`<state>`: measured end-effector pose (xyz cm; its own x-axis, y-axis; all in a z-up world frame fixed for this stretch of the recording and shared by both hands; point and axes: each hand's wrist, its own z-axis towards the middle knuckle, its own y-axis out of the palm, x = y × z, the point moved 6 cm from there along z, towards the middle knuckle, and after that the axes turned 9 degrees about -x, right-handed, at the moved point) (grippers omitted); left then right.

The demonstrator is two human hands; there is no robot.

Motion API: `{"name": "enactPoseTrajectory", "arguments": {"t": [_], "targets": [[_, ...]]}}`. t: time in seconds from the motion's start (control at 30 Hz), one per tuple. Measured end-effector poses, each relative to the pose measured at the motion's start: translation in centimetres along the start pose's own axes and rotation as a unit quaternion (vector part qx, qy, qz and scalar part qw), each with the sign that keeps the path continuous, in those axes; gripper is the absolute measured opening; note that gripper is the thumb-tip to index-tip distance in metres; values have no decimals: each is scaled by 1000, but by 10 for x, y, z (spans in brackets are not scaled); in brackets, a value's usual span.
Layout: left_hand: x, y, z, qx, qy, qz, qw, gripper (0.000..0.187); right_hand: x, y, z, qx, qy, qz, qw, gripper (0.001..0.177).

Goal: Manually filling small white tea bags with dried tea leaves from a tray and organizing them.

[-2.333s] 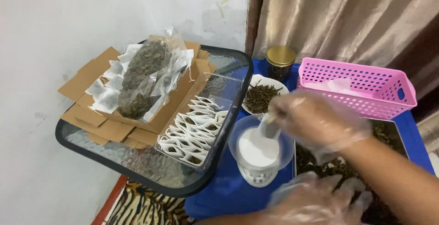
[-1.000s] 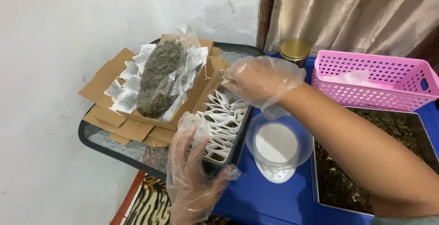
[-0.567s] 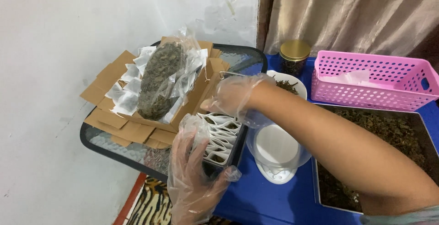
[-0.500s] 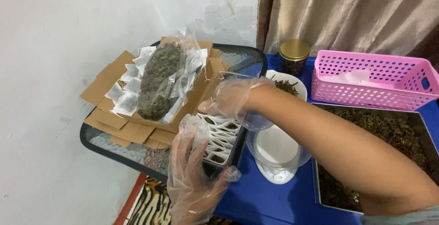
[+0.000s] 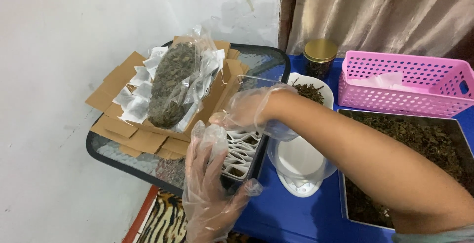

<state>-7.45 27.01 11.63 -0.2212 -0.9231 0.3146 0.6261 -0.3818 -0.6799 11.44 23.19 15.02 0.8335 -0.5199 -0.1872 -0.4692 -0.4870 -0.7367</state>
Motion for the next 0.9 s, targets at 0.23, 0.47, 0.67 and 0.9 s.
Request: {"name": "enactPoseTrajectory", "arguments": {"t": [0.23,0.47,0.67,0.9], "targets": [[6,-6,13,-33,7,-51,998,73,-15,23,1,-22,38,93,995,28],[0,-3,15,-97,-73,-74,990,87,4,46,45,1,-43,28,999,29],[-3,-2,8,-84,-62,-83,991,83,-22,-11,-54,10,97,128,987,56],[0,-5,12,-92,-62,-71,991,75,9,-11,-14,-3,34,-122,992,55]]}}
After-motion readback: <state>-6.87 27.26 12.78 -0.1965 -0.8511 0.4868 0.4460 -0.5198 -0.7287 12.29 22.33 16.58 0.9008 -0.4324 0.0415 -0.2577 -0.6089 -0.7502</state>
